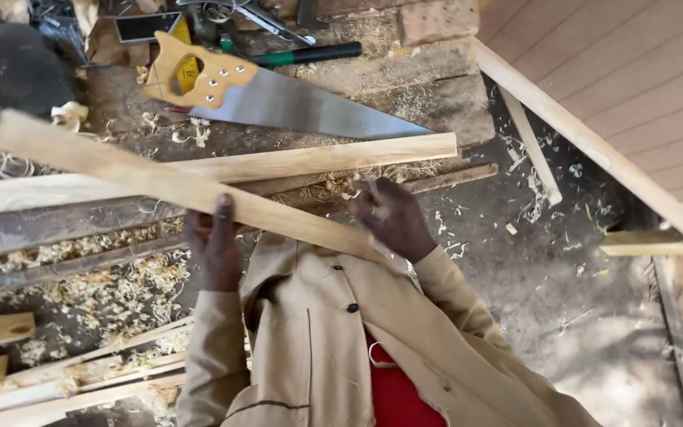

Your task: Measuring, sawing, hammering, and applying glue to wooden beams for furniture construction.

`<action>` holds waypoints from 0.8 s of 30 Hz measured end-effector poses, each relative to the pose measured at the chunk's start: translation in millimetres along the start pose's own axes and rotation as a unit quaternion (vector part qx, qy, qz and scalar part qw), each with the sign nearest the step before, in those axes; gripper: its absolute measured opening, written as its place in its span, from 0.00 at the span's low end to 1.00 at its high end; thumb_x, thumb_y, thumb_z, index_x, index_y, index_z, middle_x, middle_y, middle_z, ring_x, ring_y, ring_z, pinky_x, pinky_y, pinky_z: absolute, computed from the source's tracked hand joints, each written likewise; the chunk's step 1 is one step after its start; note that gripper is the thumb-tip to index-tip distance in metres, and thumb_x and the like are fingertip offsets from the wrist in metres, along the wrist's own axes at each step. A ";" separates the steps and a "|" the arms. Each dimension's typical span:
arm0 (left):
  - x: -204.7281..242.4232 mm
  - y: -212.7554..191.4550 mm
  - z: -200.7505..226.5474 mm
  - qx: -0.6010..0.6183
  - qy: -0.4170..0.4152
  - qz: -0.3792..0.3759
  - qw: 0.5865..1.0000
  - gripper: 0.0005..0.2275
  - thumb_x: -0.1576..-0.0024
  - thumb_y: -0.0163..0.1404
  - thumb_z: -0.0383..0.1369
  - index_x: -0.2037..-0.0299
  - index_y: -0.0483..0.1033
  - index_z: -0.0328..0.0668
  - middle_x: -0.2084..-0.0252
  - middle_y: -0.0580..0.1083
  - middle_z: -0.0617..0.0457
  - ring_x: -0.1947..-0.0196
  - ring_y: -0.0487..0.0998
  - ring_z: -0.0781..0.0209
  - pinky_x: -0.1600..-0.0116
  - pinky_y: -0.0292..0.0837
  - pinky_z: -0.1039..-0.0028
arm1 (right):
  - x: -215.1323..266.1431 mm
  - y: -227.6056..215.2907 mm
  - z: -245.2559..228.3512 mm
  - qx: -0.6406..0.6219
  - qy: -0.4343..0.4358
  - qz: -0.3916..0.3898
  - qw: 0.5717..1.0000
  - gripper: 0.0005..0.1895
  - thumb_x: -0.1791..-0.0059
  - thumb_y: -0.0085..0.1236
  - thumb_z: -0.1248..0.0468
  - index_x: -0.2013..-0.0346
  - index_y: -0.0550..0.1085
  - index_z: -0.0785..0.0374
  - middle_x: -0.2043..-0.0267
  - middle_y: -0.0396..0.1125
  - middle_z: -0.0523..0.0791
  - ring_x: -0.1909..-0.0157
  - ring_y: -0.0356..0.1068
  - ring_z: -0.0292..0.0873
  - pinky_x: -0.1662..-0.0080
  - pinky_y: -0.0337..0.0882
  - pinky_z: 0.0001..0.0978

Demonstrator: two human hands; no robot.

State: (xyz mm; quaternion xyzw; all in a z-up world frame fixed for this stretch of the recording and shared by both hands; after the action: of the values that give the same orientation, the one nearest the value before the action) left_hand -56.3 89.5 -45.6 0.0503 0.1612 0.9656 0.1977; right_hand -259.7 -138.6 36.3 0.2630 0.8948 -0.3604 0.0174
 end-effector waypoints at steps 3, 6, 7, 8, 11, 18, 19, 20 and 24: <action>-0.2 -28.4 38.2 -0.019 0.026 0.072 0.997 0.12 0.37 0.56 0.35 0.49 0.71 0.37 0.59 0.75 0.51 0.58 0.81 0.59 0.51 0.86 0.62 | -22.2 -23.4 25.7 -0.004 0.036 0.068 0.997 0.14 0.48 0.62 0.63 0.49 0.77 0.65 0.63 0.75 0.49 0.64 0.75 0.44 0.60 0.76 0.34; 1.6 -65.1 52.9 0.003 0.053 0.098 0.994 0.13 0.34 0.54 0.37 0.49 0.71 0.35 0.56 0.76 0.50 0.56 0.82 0.57 0.52 0.84 0.64 | -56.0 -31.9 46.2 0.084 -0.040 0.092 0.991 0.13 0.44 0.62 0.61 0.48 0.76 0.66 0.55 0.75 0.51 0.55 0.76 0.48 0.52 0.76 0.40; 2.9 -74.2 59.1 -0.001 0.057 0.111 0.992 0.13 0.34 0.54 0.37 0.49 0.71 0.35 0.56 0.76 0.50 0.56 0.82 0.57 0.52 0.84 0.64 | -71.2 -22.2 45.7 0.076 -0.047 0.082 0.993 0.13 0.44 0.62 0.61 0.48 0.76 0.66 0.55 0.75 0.51 0.55 0.76 0.48 0.52 0.76 0.40; -1.9 -74.7 62.3 0.011 0.066 0.106 0.992 0.14 0.33 0.54 0.38 0.49 0.71 0.34 0.56 0.76 0.48 0.56 0.83 0.55 0.51 0.85 0.63 | -85.5 -20.9 41.0 0.123 -0.082 0.094 0.985 0.15 0.45 0.64 0.60 0.47 0.76 0.67 0.53 0.74 0.53 0.53 0.75 0.51 0.50 0.75 0.42; -22.0 -78.6 75.9 0.038 0.076 0.110 0.990 0.15 0.33 0.53 0.40 0.50 0.71 0.33 0.56 0.78 0.43 0.54 0.84 0.50 0.49 0.85 0.61 | -128.7 -9.5 40.8 0.148 -0.097 0.088 0.980 0.22 0.48 0.66 0.58 0.46 0.74 0.68 0.51 0.72 0.55 0.52 0.74 0.53 0.50 0.75 0.44; -87.6 -125.4 106.7 0.001 0.073 0.158 0.985 0.22 0.37 0.49 0.50 0.51 0.69 0.34 0.59 0.80 0.43 0.56 0.86 0.52 0.56 0.87 0.63 | -183.7 46.4 86.7 0.078 0.134 0.032 0.987 0.24 0.54 0.73 0.49 0.72 0.74 0.67 0.75 0.71 0.50 0.73 0.69 0.46 0.67 0.71 0.38; -101.1 -140.5 104.0 0.005 0.077 0.172 0.982 0.22 0.37 0.49 0.50 0.51 0.69 0.34 0.59 0.80 0.43 0.56 0.86 0.52 0.56 0.87 0.63 | -184.1 46.1 82.0 0.080 0.123 0.023 0.989 0.24 0.54 0.73 0.49 0.72 0.74 0.67 0.75 0.71 0.50 0.73 0.69 0.46 0.67 0.71 0.38; -112.3 -161.2 106.1 -0.018 0.084 0.187 0.979 0.22 0.36 0.50 0.51 0.53 0.69 0.34 0.63 0.76 0.46 0.63 0.82 0.56 0.60 0.87 0.64 | -185.4 45.6 72.0 0.075 0.090 0.055 0.992 0.22 0.53 0.72 0.49 0.72 0.75 0.65 0.75 0.71 0.47 0.74 0.70 0.43 0.67 0.71 0.37; -168.8 -226.0 119.5 -0.084 0.089 0.235 0.964 0.21 0.34 0.51 0.50 0.55 0.66 0.35 0.70 0.65 0.54 0.72 0.70 0.64 0.62 0.84 0.66 | -214.9 33.9 58.5 0.189 0.058 0.105 0.975 0.22 0.53 0.72 0.47 0.73 0.76 0.62 0.75 0.71 0.42 0.75 0.68 0.40 0.68 0.71 0.37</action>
State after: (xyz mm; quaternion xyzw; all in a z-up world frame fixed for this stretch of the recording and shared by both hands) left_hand 200.4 253.7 -13.5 -0.0167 0.0799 0.9956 -0.0464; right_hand -67.6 -254.9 19.0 0.3748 0.7771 -0.5036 -0.0464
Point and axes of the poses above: each hand's wrist, its own x-axis away from the middle knuckle, its own y-axis out of the palm, z = x × y, the point moved 9 cm from there along -x, towards the middle knuckle
